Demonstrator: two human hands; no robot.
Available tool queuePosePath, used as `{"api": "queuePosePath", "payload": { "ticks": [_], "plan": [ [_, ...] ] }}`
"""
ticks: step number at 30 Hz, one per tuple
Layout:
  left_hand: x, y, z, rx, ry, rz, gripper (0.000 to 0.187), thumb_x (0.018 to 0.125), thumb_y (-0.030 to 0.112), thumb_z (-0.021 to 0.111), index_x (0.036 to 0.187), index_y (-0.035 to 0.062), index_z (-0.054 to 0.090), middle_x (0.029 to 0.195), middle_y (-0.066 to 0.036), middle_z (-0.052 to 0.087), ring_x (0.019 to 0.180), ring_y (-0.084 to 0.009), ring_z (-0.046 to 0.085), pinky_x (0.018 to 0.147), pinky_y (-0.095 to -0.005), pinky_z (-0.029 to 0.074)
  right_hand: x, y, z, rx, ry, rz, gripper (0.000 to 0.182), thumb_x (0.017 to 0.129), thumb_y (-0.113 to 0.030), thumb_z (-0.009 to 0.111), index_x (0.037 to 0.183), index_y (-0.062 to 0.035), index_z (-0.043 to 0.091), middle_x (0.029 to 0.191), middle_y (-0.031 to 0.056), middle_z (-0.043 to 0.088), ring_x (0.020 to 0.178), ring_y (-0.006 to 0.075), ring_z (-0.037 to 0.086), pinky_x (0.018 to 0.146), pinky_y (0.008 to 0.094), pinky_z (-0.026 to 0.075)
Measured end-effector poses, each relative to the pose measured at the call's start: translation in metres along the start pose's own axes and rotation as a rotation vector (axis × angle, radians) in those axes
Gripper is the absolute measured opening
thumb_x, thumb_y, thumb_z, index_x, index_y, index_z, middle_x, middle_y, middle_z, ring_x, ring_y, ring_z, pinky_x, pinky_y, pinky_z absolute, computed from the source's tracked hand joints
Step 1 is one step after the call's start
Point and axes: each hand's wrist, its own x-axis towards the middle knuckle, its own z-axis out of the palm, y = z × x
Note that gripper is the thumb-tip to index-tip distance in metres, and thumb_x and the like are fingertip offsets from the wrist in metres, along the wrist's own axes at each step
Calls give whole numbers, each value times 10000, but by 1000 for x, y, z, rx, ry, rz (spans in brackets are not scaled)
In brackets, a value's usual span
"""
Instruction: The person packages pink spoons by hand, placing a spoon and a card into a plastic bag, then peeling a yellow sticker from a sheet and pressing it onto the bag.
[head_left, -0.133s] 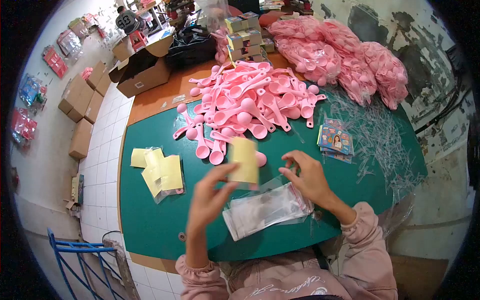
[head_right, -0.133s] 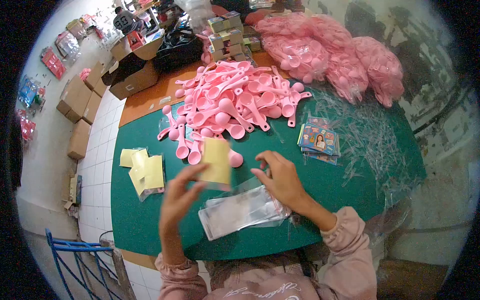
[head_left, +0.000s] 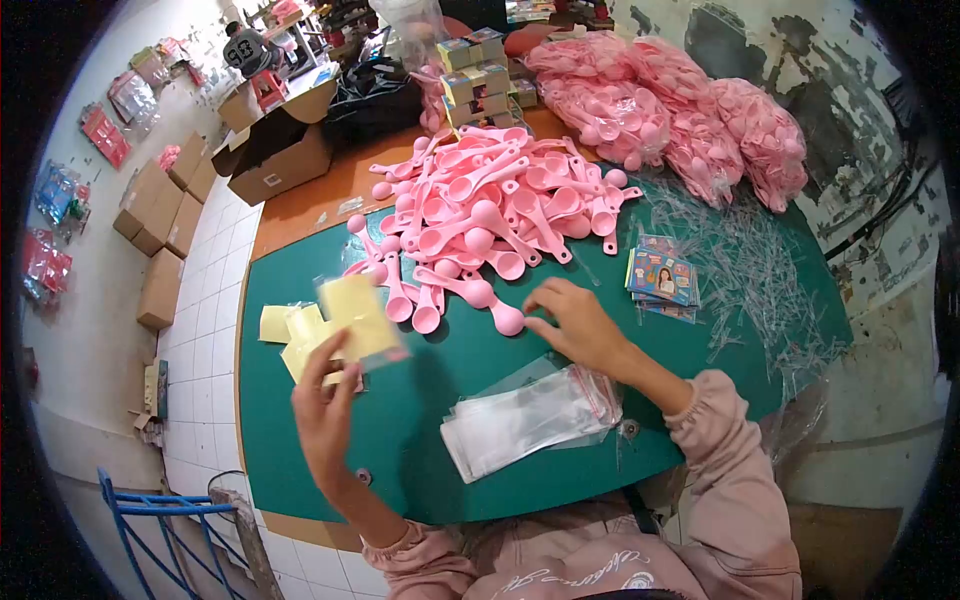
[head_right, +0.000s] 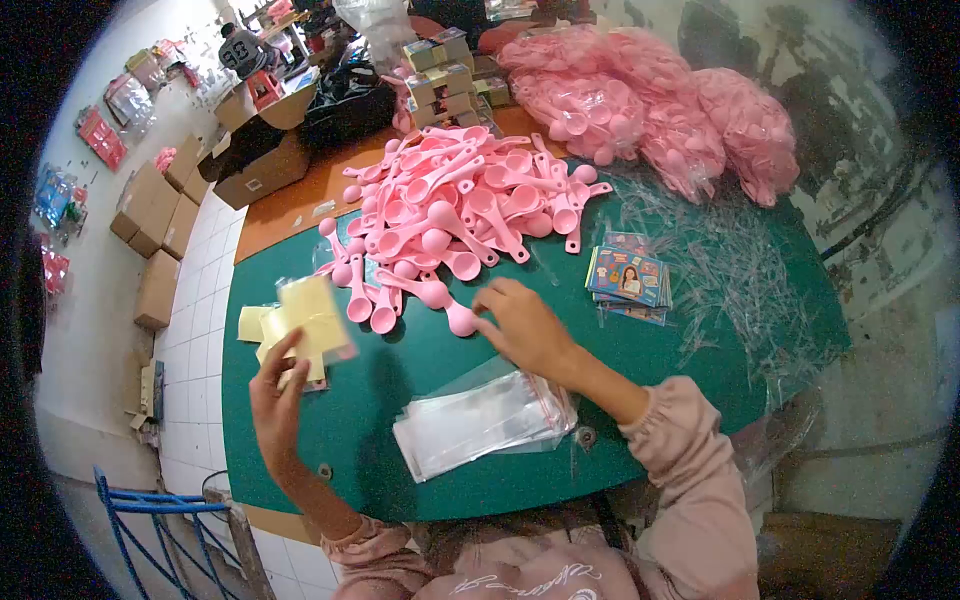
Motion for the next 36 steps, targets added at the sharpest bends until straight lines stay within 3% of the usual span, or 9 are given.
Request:
{"api": "queuePosePath", "payload": {
  "ticks": [2,4,8,15,19,21,23,25,36],
  "plan": [
    [-1,-11,8,73,189,-12,356,783,115,609,1119,21,536,1039,-120,576,895,-237,553,700,-320,475,7,-1,7,-115,-8,-157,273,741,-212,642,893,-9,542,863,146,549,890,256,532,711,380,448],
    [5,-21,15,770,281,399,306,783,157,621,1046,14,560,1014,-147,574,820,-276,580,705,-349,472,12,-12,19,-372,28,-106,301,732,-201,648,903,9,515,836,151,531,857,304,523,714,373,435],
    [-3,24,97,415,-454,314,257,772,222,628,906,8,577,973,-135,556,815,-309,571,736,-371,458,17,2,32,-412,53,-121,269,712,-151,621,894,5,500,856,150,527,862,316,509,706,400,424],
    [-4,9,157,191,-493,456,323,709,96,676,962,21,489,824,-118,518,732,-273,562,627,-347,456,-3,24,-5,-749,-19,-99,172,656,-36,559,825,-28,531,817,143,535,780,290,525,603,423,414],
    [13,3,147,-2,-727,299,270,717,-4,590,962,3,476,794,-102,552,672,-191,547,672,-292,456,-2,38,-25,-139,115,-82,115,798,-102,496,891,-39,521,750,103,539,647,228,545,567,345,413],
    [16,-14,156,-403,-706,260,245,730,-20,561,959,5,480,856,-93,584,723,-161,561,661,-279,457,-4,25,-40,575,227,423,208,869,-149,457,1051,-50,473,707,48,495,591,139,493,514,266,394],
    [16,-11,153,-582,-731,156,211,765,-19,515,972,8,485,902,-91,603,809,-133,572,684,-270,461,-7,22,-52,569,204,362,323,906,-214,443,1191,-70,394,719,17,469,602,72,441,521,217,372],
    [21,-6,146,-571,-796,-128,202,815,20,511,1016,7,489,888,-90,612,874,-133,584,697,-245,459,-9,17,-59,1103,60,500,339,906,-227,454,1198,-61,414,746,18,488,592,73,424,524,207,364],
    [26,-7,146,-555,-580,-216,307,813,134,618,1079,20,515,868,-64,648,792,-89,603,607,-179,440,-11,-3,-47,725,375,265,314,791,13,574,1073,10,437,883,90,549,771,170,619,612,256,539]
  ]
}}
